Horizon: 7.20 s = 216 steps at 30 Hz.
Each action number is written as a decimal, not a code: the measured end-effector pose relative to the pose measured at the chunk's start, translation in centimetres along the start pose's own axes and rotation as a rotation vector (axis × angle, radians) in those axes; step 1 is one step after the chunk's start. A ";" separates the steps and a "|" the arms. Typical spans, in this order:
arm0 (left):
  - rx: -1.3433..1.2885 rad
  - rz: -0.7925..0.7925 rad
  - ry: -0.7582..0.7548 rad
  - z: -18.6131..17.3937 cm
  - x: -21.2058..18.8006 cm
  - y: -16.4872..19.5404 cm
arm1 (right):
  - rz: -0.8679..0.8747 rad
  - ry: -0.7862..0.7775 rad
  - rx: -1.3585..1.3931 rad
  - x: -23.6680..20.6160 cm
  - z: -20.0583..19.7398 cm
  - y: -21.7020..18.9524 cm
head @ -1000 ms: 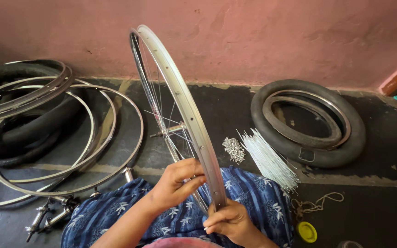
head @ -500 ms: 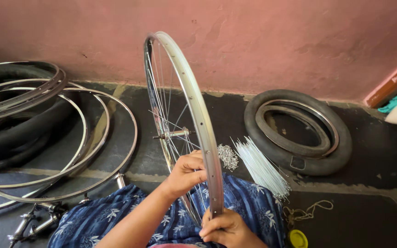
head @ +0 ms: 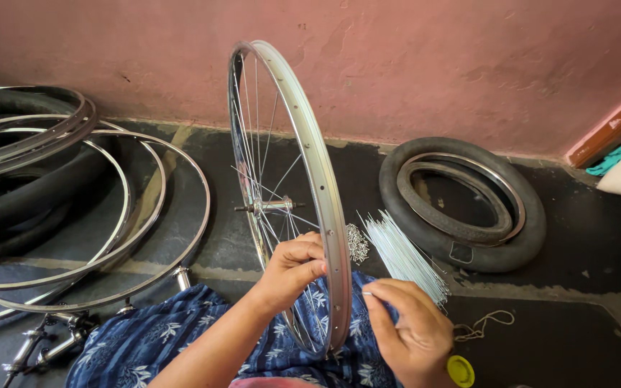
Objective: The person sits on the floor and laces a bicycle wheel, threading spokes through the hub and inserting them into the rim holes, rotating the wheel as they work. They repeatedly take new spokes from a bundle on the floor and secure them into the rim.
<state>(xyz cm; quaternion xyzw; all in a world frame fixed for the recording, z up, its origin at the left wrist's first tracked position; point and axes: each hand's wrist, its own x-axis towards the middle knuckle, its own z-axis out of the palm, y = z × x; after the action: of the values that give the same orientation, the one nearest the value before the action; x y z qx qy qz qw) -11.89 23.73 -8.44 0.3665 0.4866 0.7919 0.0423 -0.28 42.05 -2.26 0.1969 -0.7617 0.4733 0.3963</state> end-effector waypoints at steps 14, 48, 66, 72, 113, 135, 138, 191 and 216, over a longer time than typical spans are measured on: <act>0.147 0.029 0.026 0.3 0.2 -0.3 | -0.177 0.084 -0.317 1.3 3.6 -1.4; 0.231 0.069 -0.140 -0.3 0.6 1.9 | -0.357 -0.011 -0.375 -0.6 3.6 0.3; 0.285 0.142 -0.256 -1.1 0.3 2.0 | -0.134 0.122 0.333 -11.4 7.8 5.7; -0.028 -0.066 -0.180 -0.6 -0.1 2.4 | -0.119 0.147 0.400 -11.8 8.4 5.9; 0.395 0.051 -0.066 0.0 -0.7 3.1 | -0.203 0.061 0.339 -10.9 8.4 5.4; 0.320 0.209 0.270 1.1 0.9 5.2 | -0.174 0.079 0.353 -11.5 8.7 5.6; 0.288 0.225 0.265 0.6 1.1 4.4 | -0.155 0.066 0.339 -11.8 8.7 5.7; 1.027 0.098 0.668 -8.5 -16.5 4.7 | 1.064 -1.069 -1.041 -3.5 1.5 45.5; 0.868 -0.043 0.638 -19.2 -20.0 6.4 | 1.226 -0.871 -1.093 -3.5 0.3 47.1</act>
<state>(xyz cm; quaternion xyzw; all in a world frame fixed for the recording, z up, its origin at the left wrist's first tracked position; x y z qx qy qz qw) -7.46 -2.29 -19.02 0.0815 0.7651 0.5891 -0.2467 -30.08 63.86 -31.76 -0.2938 -0.9314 0.0598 -0.2062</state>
